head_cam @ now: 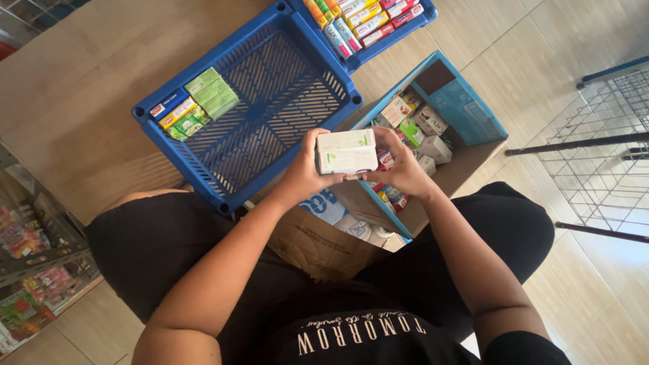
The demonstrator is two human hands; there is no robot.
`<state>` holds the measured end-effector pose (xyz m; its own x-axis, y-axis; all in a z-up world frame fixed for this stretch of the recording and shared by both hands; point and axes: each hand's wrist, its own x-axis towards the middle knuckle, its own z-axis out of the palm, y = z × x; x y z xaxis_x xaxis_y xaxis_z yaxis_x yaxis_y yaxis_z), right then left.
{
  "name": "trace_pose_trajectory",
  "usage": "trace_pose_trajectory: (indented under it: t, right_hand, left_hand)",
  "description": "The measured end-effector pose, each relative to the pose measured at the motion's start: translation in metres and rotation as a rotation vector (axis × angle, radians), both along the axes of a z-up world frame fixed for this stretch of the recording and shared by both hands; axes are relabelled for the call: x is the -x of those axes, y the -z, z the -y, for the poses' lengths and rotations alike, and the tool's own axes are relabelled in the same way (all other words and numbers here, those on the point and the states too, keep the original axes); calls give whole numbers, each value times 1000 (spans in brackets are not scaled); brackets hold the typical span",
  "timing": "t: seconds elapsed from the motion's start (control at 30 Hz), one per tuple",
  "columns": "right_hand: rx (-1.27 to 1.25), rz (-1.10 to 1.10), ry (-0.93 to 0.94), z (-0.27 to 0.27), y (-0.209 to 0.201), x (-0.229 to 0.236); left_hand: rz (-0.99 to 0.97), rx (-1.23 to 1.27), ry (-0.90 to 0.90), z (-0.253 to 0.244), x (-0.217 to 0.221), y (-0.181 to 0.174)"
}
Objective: The person sits on the floor and organizes small boxes of various products from a blue basket into a cardboard box. They pick up items one by one, inspect them, and place them into the box, occasionally rearranging items within the basket.
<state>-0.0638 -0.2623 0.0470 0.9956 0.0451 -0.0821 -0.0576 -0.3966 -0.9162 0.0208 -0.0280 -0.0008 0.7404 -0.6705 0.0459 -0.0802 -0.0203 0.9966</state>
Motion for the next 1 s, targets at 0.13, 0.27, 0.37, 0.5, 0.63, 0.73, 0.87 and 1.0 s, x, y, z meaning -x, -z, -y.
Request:
trace_pose_trajectory:
  t: [0.13,0.27,0.37,0.5,0.63,0.73,0.87,1.0]
  right_hand:
    - [5,49,-16,-4,4,3]
    - [59,81,-58,-8,7,5]
    - [132,94,-64,-13,12,3]
    - [135,88,-83,-22,15,2]
    - [272,140,-111,-30,12,-1]
    - [427,177,-153,-34,5,-1]
    - [489,82,-130,-31,-5,3]
    - [580,6,-166,-16,-7,8]
  left_hand:
    - [315,-65,-55,-8,-2,-20]
    - [634,-277,-60,-16,-6,-30]
    - [683,-392,-37,-14,-5,-29]
    - [680,-497,-17,-11,-3,-21]
    - [679,-461,-106,-13,-4,-11]
    - [686,-456,-185,-18,-6,-3]
    - [656,-486,-366,-25,-32,10]
    - [621,-590,-520,-25,-88,34]
